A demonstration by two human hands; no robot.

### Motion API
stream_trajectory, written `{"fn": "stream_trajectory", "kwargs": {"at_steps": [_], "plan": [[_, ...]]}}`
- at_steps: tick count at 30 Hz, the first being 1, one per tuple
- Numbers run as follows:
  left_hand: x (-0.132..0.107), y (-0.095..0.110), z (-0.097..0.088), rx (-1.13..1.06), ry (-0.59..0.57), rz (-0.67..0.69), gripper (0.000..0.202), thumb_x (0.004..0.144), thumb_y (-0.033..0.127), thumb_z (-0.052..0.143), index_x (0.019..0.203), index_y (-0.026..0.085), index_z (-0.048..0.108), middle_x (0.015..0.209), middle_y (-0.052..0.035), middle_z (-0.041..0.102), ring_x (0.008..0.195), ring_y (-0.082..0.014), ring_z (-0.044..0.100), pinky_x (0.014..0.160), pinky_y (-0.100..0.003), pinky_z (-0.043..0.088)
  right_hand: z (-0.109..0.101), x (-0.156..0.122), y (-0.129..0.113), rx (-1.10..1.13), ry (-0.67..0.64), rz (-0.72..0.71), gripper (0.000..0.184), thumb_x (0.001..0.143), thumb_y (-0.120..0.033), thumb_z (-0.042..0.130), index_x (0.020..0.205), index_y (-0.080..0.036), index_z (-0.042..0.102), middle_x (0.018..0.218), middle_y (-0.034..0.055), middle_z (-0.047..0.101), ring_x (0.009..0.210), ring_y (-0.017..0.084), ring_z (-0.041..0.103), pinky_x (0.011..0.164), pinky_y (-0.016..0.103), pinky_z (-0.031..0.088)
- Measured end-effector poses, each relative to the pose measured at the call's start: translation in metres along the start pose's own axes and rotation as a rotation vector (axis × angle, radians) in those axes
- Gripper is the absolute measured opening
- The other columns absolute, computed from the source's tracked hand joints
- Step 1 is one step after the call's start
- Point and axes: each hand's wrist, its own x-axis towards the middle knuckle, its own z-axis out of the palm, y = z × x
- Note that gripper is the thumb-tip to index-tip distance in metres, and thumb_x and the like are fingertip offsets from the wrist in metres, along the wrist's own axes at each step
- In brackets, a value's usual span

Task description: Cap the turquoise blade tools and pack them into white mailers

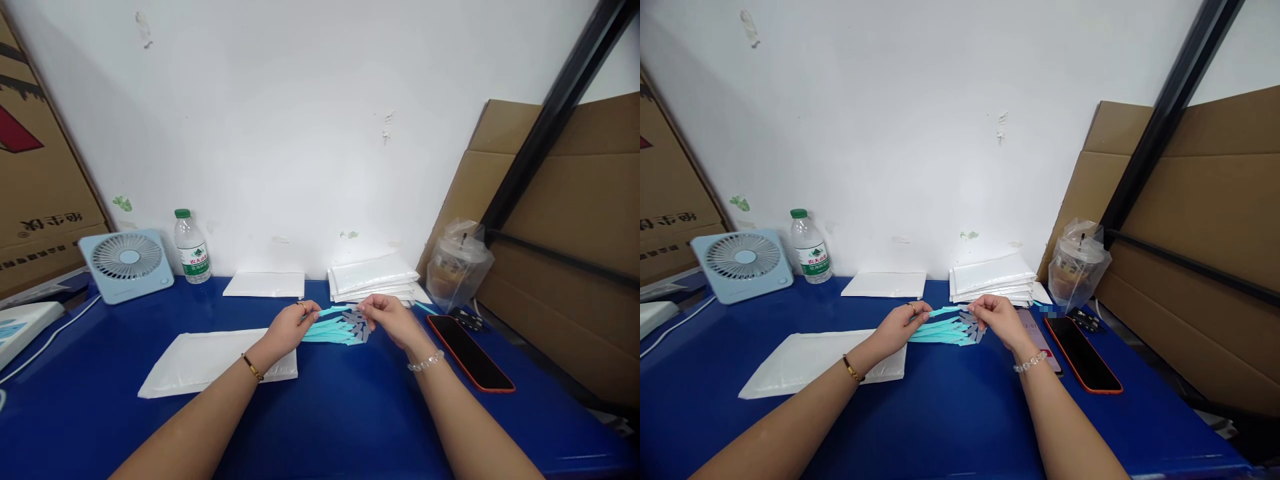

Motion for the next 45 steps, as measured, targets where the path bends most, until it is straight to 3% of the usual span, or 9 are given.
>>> {"fn": "stream_trajectory", "kwargs": {"at_steps": [11,16,19,22,27,31,35,42,45], "plan": [[0.000,0.001,0.004,0.013,-0.060,0.032,0.025,0.091,0.037,0.034,0.092,0.022,0.055,0.073,0.0017,0.055,0.066,-0.0134,0.051,0.058,-0.023,0.035,0.017,0.001,0.005,-0.037,-0.111,0.004,0.030,0.074,-0.046,0.064,0.075,-0.015,0.062,0.062,-0.0006,0.057,0.045,0.008,0.049,0.044,0.023,0.043],[-0.002,0.001,0.001,0.189,-0.064,-0.068,0.023,0.089,0.039,0.036,0.098,0.022,0.050,0.062,0.0031,0.052,0.057,-0.0146,0.049,0.051,-0.025,0.030,-0.010,-0.002,0.005,-0.533,-0.127,-0.113,0.014,0.074,-0.028,0.062,0.082,-0.018,0.068,0.070,0.0017,0.061,0.058,0.012,0.052,0.053,0.023,0.041],[-0.003,-0.001,0.003,0.281,-0.127,-0.041,0.029,0.077,0.043,0.057,0.098,0.024,0.053,0.075,0.0016,0.059,0.066,-0.0163,0.055,0.052,-0.024,0.032,-0.022,-0.004,0.008,-0.792,-0.237,-0.144,0.018,0.064,-0.013,0.063,0.079,-0.020,0.069,0.078,0.0012,0.062,0.065,0.013,0.054,0.057,0.023,0.040],[-0.002,-0.006,0.009,0.374,-0.154,0.019,0.031,0.072,0.040,0.063,0.098,0.025,0.057,0.094,-0.0003,0.061,0.080,-0.0185,0.058,0.058,-0.025,0.036,-0.023,-0.004,0.011,-0.900,-0.303,-0.128,0.020,0.060,-0.010,0.062,0.076,-0.019,0.069,0.082,0.0021,0.061,0.068,0.014,0.055,0.059,0.022,0.040],[0.001,-0.011,0.016,0.439,-0.150,0.057,0.017,0.082,0.032,0.051,0.095,0.024,0.059,0.098,-0.0014,0.061,0.080,-0.0183,0.059,0.062,-0.027,0.039,-0.017,-0.003,0.012,-0.926,-0.306,-0.109,0.012,0.061,-0.011,0.058,0.069,-0.017,0.065,0.079,0.0027,0.061,0.067,0.014,0.055,0.058,0.021,0.039],[0.002,-0.008,0.015,0.434,-0.142,0.057,0.018,0.086,0.033,0.044,0.089,0.023,0.059,0.094,-0.0027,0.060,0.077,-0.0180,0.058,0.063,-0.027,0.039,-0.017,-0.002,0.012,-0.932,-0.290,-0.065,0.010,0.062,-0.012,0.056,0.067,-0.016,0.063,0.070,0.0012,0.061,0.060,0.013,0.053,0.055,0.021,0.037],[0.005,-0.006,0.009,0.395,-0.032,0.050,0.020,0.088,0.031,0.042,0.087,0.021,0.058,0.092,-0.0044,0.061,0.084,-0.0187,0.058,0.069,-0.027,0.040,-0.018,-0.001,0.011,-0.873,-0.248,-0.031,0.009,0.066,-0.015,0.054,0.070,-0.017,0.061,0.064,-0.0007,0.060,0.056,0.011,0.050,0.052,0.020,0.035],[0.011,-0.027,-0.008,0.381,0.014,-0.202,0.022,0.094,0.035,0.029,0.095,0.022,0.047,0.072,-0.0014,0.061,0.063,-0.0170,0.058,0.054,-0.025,0.033,-0.015,-0.004,0.009,-0.792,-0.209,-0.091,0.007,0.069,-0.016,0.052,0.070,-0.018,0.059,0.063,-0.0020,0.057,0.056,0.010,0.048,0.052,0.020,0.034],[0.011,-0.031,-0.007,0.406,-0.023,-0.173,0.027,0.094,0.039,0.025,0.098,0.022,0.046,0.070,-0.0017,0.059,0.061,-0.0176,0.056,0.052,-0.025,0.032,-0.014,-0.003,0.008,-0.725,-0.136,-0.129,0.006,0.070,-0.017,0.053,0.071,-0.018,0.059,0.062,-0.0021,0.056,0.055,0.010,0.049,0.051,0.021,0.035]]}}
